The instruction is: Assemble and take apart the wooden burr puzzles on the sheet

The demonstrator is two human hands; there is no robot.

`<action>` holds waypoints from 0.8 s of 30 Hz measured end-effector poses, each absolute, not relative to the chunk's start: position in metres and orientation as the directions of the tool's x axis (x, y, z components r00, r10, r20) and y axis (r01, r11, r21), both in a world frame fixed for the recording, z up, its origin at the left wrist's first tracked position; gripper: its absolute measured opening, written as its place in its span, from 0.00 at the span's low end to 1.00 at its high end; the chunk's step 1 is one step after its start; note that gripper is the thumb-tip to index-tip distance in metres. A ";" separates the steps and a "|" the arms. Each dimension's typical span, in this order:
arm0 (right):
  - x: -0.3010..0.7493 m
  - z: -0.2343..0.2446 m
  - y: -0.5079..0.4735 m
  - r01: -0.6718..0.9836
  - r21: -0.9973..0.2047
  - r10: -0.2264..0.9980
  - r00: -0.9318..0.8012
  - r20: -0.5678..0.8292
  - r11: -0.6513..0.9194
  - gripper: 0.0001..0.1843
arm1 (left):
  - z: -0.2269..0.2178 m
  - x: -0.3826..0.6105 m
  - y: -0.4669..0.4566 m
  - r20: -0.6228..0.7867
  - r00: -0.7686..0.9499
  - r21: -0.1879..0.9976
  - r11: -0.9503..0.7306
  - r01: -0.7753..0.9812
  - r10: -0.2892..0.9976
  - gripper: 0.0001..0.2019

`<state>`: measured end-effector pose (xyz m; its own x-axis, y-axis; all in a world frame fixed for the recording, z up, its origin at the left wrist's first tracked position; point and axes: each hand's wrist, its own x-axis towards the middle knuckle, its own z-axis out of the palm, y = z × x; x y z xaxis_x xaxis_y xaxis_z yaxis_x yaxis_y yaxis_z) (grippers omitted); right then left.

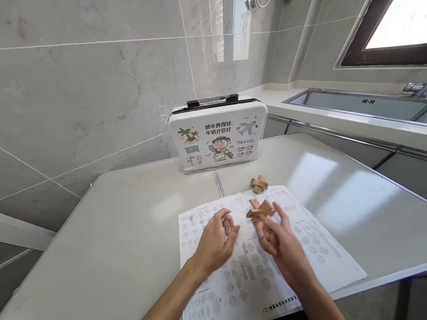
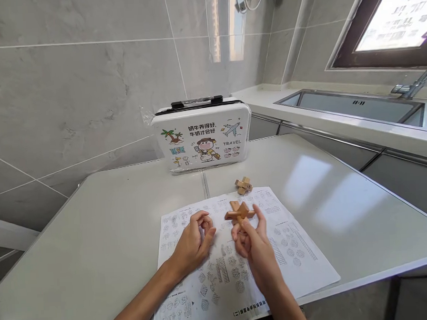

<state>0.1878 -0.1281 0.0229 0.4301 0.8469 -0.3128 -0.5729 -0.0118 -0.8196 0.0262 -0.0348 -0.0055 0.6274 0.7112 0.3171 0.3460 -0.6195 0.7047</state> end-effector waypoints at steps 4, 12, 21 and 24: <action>0.228 0.015 -0.130 -0.424 -0.905 0.782 0.559 -0.274 -0.014 0.56 | -0.004 0.024 -0.028 0.263 0.603 0.698 -0.580 0.420 0.753 0.14; 0.277 0.004 -0.112 -0.158 -0.980 0.781 0.595 -0.190 -0.118 0.59 | -0.001 0.024 -0.022 0.262 0.615 0.651 -0.607 0.456 0.744 0.09; 0.294 -0.012 -0.081 0.065 -0.975 0.815 0.562 -0.139 -0.211 0.50 | 0.001 0.024 -0.023 0.238 0.633 0.637 -0.610 0.471 0.737 0.09; 0.297 -0.017 -0.076 0.145 -0.959 0.823 0.555 -0.125 -0.243 0.47 | 0.000 0.024 -0.023 0.241 0.640 0.624 -0.622 0.473 0.729 0.09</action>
